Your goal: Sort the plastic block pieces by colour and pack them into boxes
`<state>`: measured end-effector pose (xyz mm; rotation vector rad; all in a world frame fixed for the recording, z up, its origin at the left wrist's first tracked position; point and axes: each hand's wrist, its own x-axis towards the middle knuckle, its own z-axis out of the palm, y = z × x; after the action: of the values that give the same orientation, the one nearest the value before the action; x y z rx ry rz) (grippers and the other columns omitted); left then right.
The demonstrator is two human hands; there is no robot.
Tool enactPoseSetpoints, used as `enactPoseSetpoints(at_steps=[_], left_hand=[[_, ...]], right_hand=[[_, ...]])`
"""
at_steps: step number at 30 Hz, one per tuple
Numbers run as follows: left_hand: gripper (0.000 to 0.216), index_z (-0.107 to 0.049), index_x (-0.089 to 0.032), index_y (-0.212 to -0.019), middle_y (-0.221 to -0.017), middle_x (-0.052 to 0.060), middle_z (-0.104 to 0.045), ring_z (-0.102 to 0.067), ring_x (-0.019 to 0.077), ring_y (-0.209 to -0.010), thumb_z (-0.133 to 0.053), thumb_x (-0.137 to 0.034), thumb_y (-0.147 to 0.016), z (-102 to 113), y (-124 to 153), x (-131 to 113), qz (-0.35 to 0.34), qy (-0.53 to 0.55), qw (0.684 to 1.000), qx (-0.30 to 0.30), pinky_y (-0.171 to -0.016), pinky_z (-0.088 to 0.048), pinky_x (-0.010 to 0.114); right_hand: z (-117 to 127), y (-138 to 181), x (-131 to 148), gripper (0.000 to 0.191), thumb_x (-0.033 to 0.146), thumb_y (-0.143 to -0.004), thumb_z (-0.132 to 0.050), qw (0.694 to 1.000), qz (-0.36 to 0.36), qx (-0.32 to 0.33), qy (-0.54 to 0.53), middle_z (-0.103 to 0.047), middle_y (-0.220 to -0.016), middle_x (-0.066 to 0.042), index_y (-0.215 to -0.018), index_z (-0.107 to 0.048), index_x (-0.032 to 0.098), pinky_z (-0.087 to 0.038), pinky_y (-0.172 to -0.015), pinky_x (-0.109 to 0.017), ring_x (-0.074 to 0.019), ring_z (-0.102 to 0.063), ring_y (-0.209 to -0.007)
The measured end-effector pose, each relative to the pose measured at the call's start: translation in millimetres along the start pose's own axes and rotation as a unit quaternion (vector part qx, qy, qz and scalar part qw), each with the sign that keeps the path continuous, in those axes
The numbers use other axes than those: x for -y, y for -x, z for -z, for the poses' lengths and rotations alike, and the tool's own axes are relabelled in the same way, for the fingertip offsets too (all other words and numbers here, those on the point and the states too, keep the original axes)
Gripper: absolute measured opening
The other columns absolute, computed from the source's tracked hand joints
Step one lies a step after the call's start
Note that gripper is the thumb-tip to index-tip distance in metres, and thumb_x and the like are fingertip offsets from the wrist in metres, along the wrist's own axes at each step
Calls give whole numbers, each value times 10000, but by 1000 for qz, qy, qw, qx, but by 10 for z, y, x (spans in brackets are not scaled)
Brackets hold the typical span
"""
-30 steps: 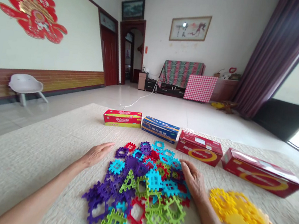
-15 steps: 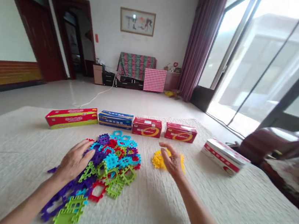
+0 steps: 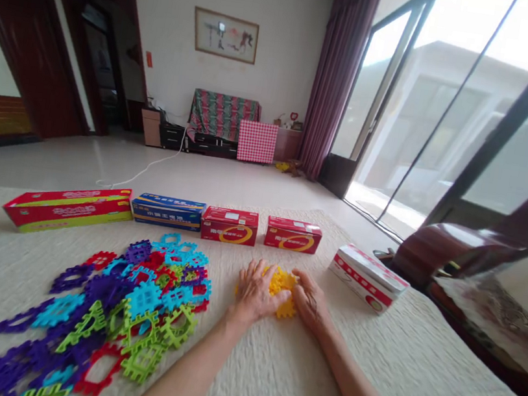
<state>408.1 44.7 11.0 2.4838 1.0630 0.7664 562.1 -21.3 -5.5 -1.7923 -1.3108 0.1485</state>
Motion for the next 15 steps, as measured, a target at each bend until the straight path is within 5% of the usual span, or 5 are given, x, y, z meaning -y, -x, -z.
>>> enactPoseSetpoints(at_steps=[6,15], left_hand=[[504,-562,-289,-1225,-1244,54,-575,-381,339,-1271,-589,-449,-748,1,-24,59,-76,-21,996,40,-1040,-309,529],[367,-639,-251,-1054,-1181,48,-613,-385,300,-1272,-560,-216,-697,120,-65,176,-42,-49,998,26,-1040,-314,470]], right_hand=[[40,-54,-86,360,201,-769,-413,992,80,95,16,-640,-1203,-55,-1023,-666,232,-379,-994,-450,-238,-555,-1122],[122,-128,-126,478,91,-651,-477,982,117,143,30,-579,-1281,-115,-1097,-621,187,-381,-1023,-423,-244,-527,-1179]])
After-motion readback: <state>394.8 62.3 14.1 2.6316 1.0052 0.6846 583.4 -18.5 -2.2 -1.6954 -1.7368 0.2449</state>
